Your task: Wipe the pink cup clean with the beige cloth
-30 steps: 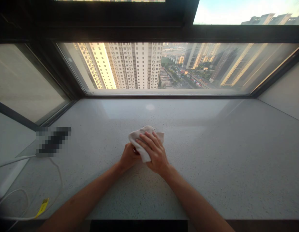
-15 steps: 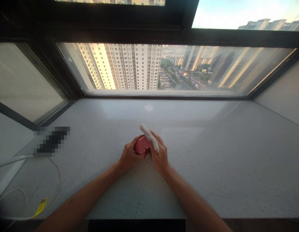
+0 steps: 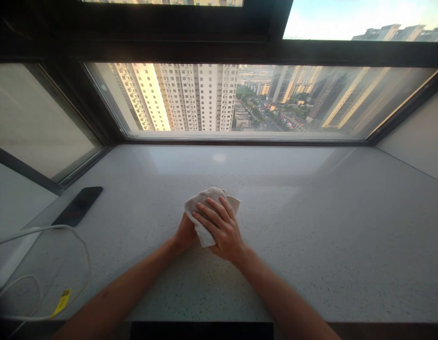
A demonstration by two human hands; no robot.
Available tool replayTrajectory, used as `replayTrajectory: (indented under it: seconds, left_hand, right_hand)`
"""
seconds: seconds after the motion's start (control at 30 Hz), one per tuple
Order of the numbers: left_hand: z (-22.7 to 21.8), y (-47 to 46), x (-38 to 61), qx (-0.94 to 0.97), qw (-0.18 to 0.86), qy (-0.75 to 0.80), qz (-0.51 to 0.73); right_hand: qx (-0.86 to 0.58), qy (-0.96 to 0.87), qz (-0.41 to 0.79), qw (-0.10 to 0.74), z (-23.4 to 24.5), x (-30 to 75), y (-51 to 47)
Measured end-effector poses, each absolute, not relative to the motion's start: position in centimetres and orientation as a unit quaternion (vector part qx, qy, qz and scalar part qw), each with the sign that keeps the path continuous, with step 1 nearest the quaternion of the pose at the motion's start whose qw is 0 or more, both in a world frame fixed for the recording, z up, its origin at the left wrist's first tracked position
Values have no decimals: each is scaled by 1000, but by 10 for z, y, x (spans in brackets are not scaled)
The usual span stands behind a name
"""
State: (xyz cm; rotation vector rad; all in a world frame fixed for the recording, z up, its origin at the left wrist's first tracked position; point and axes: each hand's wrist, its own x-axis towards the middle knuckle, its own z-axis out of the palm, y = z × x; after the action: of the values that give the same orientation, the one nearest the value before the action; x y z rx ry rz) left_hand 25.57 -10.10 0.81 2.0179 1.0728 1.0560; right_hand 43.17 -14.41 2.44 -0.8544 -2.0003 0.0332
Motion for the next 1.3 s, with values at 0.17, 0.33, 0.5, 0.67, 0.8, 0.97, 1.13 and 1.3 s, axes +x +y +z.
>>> replayTrajectory:
  seconds: [0.17,0.33,0.5,0.67,0.8,0.97,1.13,1.3]
  left_hand:
    - [10,-103,257,763,289,412,406]
    - [2,-97,258,784,295,396,377]
    - [6,-102,257,772,285,408,396]
    - [5,-101,257,783,293,412,361]
    - [8,-103,258,772,287,421,381]
    - [8,-102,257,774,297,415,375]
    - [8,-100,255,772,296,421,372]
    - [11,-103,257,761,307,407,401]
  right_hand:
    - [-464,-657,107,585,24,430,-139]
    - [-348,-817,6,459,27,430,-147]
    - [-456,-691,67,557,25,432,-142]
    - [-369,-803,-4,468,29,426,-148]
    - [-447,-713,65,537,29,429,-141]
    - [-452,-725,37,519,29,427,-144]
    - [-409,-774,17,483,30,427,-141]
    - [-445,-729,17,520,28,424,-145]
